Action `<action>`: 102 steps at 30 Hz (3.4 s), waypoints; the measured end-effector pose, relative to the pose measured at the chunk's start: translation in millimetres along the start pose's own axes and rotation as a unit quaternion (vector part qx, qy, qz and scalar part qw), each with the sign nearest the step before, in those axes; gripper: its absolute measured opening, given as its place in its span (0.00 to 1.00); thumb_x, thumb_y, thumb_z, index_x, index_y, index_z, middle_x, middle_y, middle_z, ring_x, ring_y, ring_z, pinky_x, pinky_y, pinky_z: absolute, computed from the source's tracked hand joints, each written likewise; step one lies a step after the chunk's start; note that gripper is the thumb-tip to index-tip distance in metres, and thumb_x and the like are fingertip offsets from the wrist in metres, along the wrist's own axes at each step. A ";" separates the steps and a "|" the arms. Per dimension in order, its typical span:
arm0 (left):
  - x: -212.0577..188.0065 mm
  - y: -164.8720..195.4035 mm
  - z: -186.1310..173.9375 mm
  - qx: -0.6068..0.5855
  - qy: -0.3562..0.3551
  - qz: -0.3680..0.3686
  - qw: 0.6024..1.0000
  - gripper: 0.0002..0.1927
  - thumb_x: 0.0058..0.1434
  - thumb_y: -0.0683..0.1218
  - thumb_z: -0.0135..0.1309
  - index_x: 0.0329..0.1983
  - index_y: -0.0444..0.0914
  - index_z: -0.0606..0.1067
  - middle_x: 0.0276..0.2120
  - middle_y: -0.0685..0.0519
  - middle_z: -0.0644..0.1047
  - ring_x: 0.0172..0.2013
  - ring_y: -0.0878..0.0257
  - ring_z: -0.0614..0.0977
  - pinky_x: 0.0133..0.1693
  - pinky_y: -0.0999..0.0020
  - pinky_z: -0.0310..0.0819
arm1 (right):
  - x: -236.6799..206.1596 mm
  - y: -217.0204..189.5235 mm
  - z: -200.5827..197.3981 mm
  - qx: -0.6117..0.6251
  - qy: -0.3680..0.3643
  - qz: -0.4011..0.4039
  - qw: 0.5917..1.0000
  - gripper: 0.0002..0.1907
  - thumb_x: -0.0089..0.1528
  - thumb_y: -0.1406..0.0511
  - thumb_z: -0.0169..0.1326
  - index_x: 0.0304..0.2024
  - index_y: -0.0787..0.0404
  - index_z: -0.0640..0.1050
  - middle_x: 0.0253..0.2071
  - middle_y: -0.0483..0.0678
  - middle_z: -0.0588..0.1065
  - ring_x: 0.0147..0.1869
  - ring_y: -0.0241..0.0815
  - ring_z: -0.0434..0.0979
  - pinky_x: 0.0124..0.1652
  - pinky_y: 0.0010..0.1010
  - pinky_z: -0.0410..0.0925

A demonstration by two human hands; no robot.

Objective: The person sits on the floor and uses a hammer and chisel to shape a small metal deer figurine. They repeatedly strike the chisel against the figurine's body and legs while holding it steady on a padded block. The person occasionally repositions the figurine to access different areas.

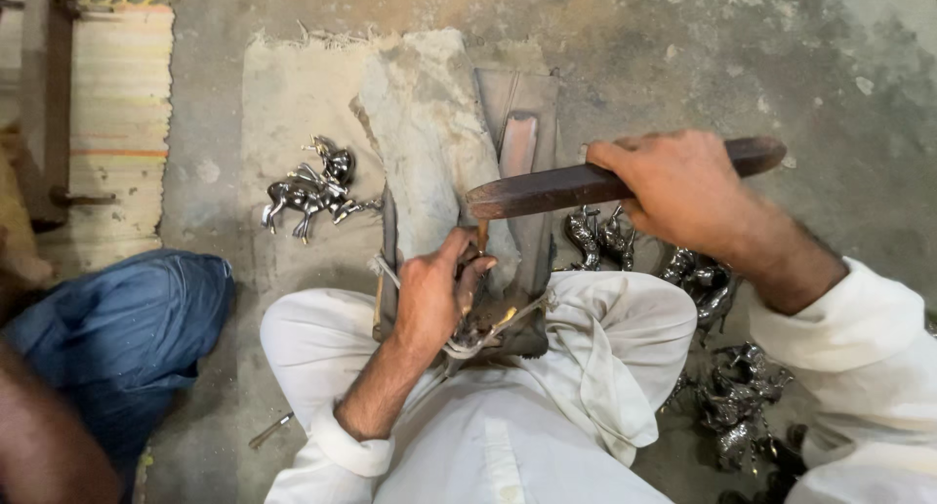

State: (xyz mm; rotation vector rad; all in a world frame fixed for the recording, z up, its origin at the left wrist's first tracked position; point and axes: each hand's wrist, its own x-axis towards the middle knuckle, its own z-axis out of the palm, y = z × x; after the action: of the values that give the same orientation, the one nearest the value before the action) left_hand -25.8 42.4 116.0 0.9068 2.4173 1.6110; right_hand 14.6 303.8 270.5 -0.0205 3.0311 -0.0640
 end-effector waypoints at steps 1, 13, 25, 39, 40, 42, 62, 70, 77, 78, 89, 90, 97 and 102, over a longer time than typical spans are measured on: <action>0.4 0.3 -0.2 0.001 -0.001 0.011 1.000 0.15 0.62 0.43 0.63 0.49 0.38 0.73 0.34 0.44 0.83 0.34 0.45 0.86 0.31 0.56 0.77 | -0.5 -1.9 1.9 -0.036 0.027 -0.041 0.998 0.21 0.52 0.69 0.59 0.48 0.55 0.75 0.34 0.51 0.79 0.37 0.55 0.82 0.37 0.46 0.72; -2.2 -6.3 2.9 0.016 -0.012 0.035 0.999 0.13 0.62 0.42 0.63 0.47 0.37 0.73 0.36 0.43 0.83 0.36 0.46 0.86 0.33 0.57 0.77 | -18.1 4.7 10.7 -0.033 0.046 -0.024 0.998 0.19 0.53 0.68 0.62 0.46 0.55 0.75 0.35 0.49 0.79 0.41 0.52 0.82 0.41 0.45 0.72; -0.9 -0.2 -11.7 -0.042 -0.011 -0.019 0.999 0.15 0.62 0.42 0.63 0.50 0.37 0.73 0.34 0.44 0.84 0.32 0.48 0.87 0.30 0.61 0.78 | -30.3 25.6 26.7 0.141 0.114 0.015 0.983 0.13 0.59 0.67 0.62 0.44 0.59 0.76 0.27 0.48 0.78 0.27 0.42 0.80 0.31 0.36 0.72; -6.0 -4.8 -3.4 -0.041 0.001 -0.014 0.999 0.16 0.62 0.43 0.63 0.49 0.36 0.72 0.35 0.43 0.84 0.38 0.51 0.88 0.34 0.62 0.81 | -7.3 -11.7 -6.0 -0.074 0.019 -0.043 0.996 0.21 0.53 0.69 0.60 0.49 0.56 0.75 0.35 0.50 0.79 0.37 0.54 0.82 0.36 0.47 0.72; -6.3 -4.8 -2.9 -0.035 0.003 -0.025 0.999 0.16 0.62 0.43 0.64 0.49 0.36 0.72 0.34 0.42 0.84 0.38 0.51 0.88 0.34 0.62 0.81 | -4.6 -14.8 -5.9 -0.105 -0.015 -0.032 0.994 0.21 0.53 0.69 0.59 0.49 0.56 0.75 0.35 0.49 0.79 0.36 0.54 0.82 0.35 0.46 0.73; -6.3 -4.9 -2.3 -0.015 0.005 -0.036 0.999 0.18 0.60 0.44 0.65 0.49 0.36 0.72 0.32 0.43 0.84 0.35 0.50 0.88 0.32 0.61 0.80 | -3.8 -15.6 -9.0 -0.099 -0.014 0.000 0.995 0.20 0.54 0.69 0.59 0.49 0.55 0.75 0.34 0.50 0.79 0.36 0.55 0.82 0.36 0.47 0.72; -7.9 -2.2 -1.3 -0.029 0.014 -0.007 0.999 0.16 0.61 0.43 0.63 0.48 0.36 0.72 0.33 0.42 0.83 0.36 0.48 0.87 0.32 0.60 0.80 | -2.4 -11.6 -0.5 -0.092 -0.041 -0.036 0.994 0.24 0.48 0.69 0.61 0.48 0.55 0.74 0.34 0.50 0.80 0.36 0.58 0.82 0.37 0.48 0.73; -10.7 -0.7 -2.8 -0.037 -0.011 0.012 0.999 0.13 0.63 0.40 0.61 0.48 0.35 0.71 0.36 0.43 0.84 0.36 0.47 0.86 0.33 0.59 0.79 | -10.4 7.1 0.7 0.151 0.090 0.076 0.982 0.16 0.63 0.60 0.61 0.48 0.61 0.73 0.27 0.52 0.76 0.29 0.45 0.80 0.33 0.42 0.73; -13.6 -4.5 0.4 -0.016 -0.016 0.050 0.999 0.13 0.62 0.39 0.61 0.49 0.37 0.73 0.37 0.43 0.83 0.37 0.46 0.86 0.32 0.57 0.79 | -20.1 0.3 3.8 -0.118 0.073 -0.119 0.983 0.22 0.47 0.69 0.62 0.44 0.56 0.77 0.30 0.49 0.79 0.33 0.51 0.82 0.34 0.42 0.73; -13.6 -5.3 0.7 -0.006 -0.028 0.035 0.999 0.13 0.62 0.40 0.62 0.48 0.37 0.74 0.36 0.44 0.83 0.36 0.46 0.86 0.32 0.57 0.79 | -21.8 -0.4 3.2 -0.073 0.090 -0.102 0.988 0.20 0.49 0.69 0.62 0.45 0.57 0.77 0.31 0.49 0.79 0.34 0.50 0.82 0.36 0.42 0.73; -11.0 -6.1 -6.8 -0.066 -0.022 -0.025 0.997 0.16 0.61 0.39 0.61 0.52 0.37 0.73 0.35 0.44 0.84 0.37 0.51 0.88 0.33 0.62 0.80 | -31.0 9.9 13.3 0.035 0.096 -0.057 0.993 0.18 0.53 0.68 0.62 0.46 0.58 0.77 0.34 0.49 0.80 0.36 0.49 0.81 0.36 0.42 0.71; -10.3 -6.3 -6.5 -0.063 -0.022 -0.022 0.998 0.15 0.61 0.39 0.62 0.51 0.37 0.74 0.36 0.44 0.84 0.36 0.52 0.88 0.33 0.62 0.80 | -28.7 10.7 15.3 0.052 0.089 -0.039 0.994 0.17 0.56 0.68 0.61 0.47 0.57 0.77 0.34 0.49 0.80 0.34 0.47 0.81 0.35 0.40 0.72; -11.2 -6.7 -5.3 -0.019 -0.022 0.033 0.999 0.15 0.61 0.39 0.62 0.51 0.38 0.74 0.35 0.42 0.83 0.36 0.46 0.86 0.34 0.57 0.79 | -23.1 -0.9 10.1 -0.058 0.063 -0.053 0.995 0.20 0.54 0.68 0.60 0.50 0.56 0.76 0.34 0.50 0.79 0.35 0.52 0.82 0.35 0.43 0.73; -12.8 -2.7 -6.7 -0.018 -0.029 0.009 0.999 0.15 0.61 0.40 0.63 0.50 0.38 0.73 0.36 0.42 0.83 0.36 0.44 0.86 0.33 0.56 0.78 | -19.3 -10.6 -1.7 -0.117 -0.030 -0.030 0.992 0.23 0.50 0.69 0.60 0.49 0.55 0.75 0.36 0.48 0.80 0.38 0.54 0.83 0.36 0.45 0.73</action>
State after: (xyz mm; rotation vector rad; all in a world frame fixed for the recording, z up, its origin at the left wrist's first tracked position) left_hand -19.0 29.6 113.6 0.9592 2.3421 1.6059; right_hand 33.7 293.5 274.7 -0.1292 2.9593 0.2807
